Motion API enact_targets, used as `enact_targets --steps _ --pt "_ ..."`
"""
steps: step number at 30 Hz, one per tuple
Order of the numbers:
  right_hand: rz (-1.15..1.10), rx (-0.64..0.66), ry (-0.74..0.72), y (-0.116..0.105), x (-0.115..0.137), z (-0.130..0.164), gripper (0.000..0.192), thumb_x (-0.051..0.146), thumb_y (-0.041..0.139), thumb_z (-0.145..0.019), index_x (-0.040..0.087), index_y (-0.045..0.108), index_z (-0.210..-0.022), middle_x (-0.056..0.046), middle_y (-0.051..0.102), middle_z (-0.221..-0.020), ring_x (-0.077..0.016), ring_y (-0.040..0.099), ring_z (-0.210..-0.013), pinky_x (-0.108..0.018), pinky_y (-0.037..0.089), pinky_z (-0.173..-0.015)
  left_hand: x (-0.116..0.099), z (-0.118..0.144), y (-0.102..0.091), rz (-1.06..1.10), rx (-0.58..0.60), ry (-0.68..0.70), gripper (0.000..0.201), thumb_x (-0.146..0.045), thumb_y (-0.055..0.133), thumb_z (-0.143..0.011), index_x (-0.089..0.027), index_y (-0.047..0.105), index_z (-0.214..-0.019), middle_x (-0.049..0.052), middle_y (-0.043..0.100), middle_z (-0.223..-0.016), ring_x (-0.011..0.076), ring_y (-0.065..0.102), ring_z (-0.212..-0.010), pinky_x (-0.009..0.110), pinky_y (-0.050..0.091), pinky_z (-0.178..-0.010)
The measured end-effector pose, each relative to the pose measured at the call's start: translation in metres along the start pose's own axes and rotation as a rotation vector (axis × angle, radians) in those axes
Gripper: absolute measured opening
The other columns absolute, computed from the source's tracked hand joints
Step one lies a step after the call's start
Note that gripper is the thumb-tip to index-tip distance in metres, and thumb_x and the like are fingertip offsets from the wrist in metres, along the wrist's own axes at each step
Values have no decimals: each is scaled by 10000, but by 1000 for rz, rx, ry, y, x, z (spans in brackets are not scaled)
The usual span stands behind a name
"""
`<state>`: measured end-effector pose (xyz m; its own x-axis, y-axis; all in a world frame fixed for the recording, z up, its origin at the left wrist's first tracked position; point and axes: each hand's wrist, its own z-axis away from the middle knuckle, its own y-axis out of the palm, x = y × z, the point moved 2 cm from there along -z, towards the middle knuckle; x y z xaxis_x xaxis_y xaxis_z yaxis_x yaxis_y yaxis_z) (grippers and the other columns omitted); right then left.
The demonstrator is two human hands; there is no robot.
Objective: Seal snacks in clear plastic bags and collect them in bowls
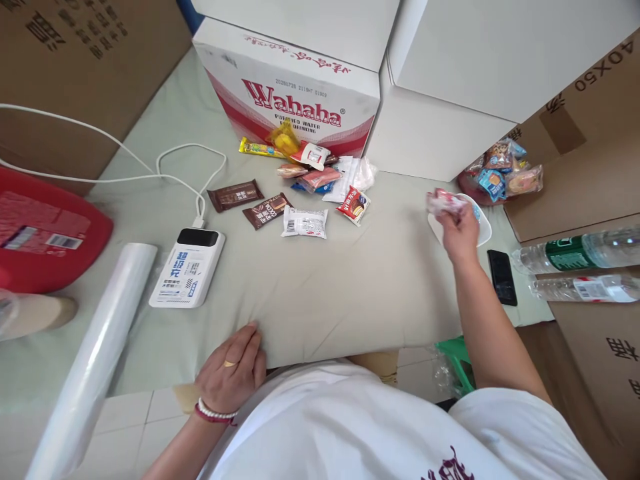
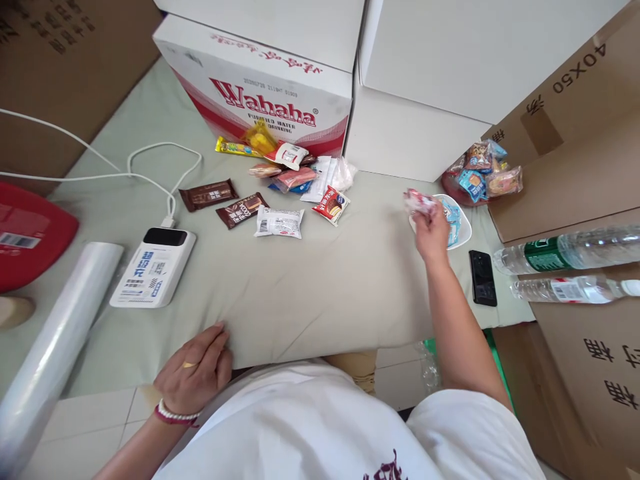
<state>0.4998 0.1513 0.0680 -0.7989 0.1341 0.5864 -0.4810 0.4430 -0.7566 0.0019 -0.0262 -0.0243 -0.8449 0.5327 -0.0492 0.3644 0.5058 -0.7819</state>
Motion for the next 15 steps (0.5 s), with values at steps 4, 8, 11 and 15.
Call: enact_targets --steps 4,8,11,15 --pt "366 -205 36 -67 -31 19 546 266 395 -951 207 414 -1493 -155 611 -1397 -286 598 -1284 -484 466 -1084 0 -1 0 -7 -20 15 363 -31 697 -762 -174 699 -1095 93 791 -1085 226 755 -882 337 582 -790" --pt "612 -221 140 -74 -63 26 558 254 380 -931 170 458 -1477 -202 583 -1409 -353 542 -1335 -600 406 -1112 -1 -3 -1 -1 -29 16 367 -27 710 -751 -159 700 -1094 100 795 -1070 234 754 -878 342 582 -794" --pt "639 81 228 -50 -80 29 647 444 365 -995 116 390 -1552 -263 438 -1557 -410 440 -1432 -708 312 -1141 -1 -4 -2 3 -30 9 381 -30 705 -753 -167 699 -1109 98 794 -1077 234 753 -883 340 578 -799" --pt "590 312 293 -38 -88 34 881 698 251 -995 124 192 -1660 -254 183 -1699 -418 249 -1551 -735 206 -1185 -2 -4 -1 -2 -34 11 387 -34 705 -751 -162 696 -1117 102 795 -1072 235 751 -872 342 577 -794"
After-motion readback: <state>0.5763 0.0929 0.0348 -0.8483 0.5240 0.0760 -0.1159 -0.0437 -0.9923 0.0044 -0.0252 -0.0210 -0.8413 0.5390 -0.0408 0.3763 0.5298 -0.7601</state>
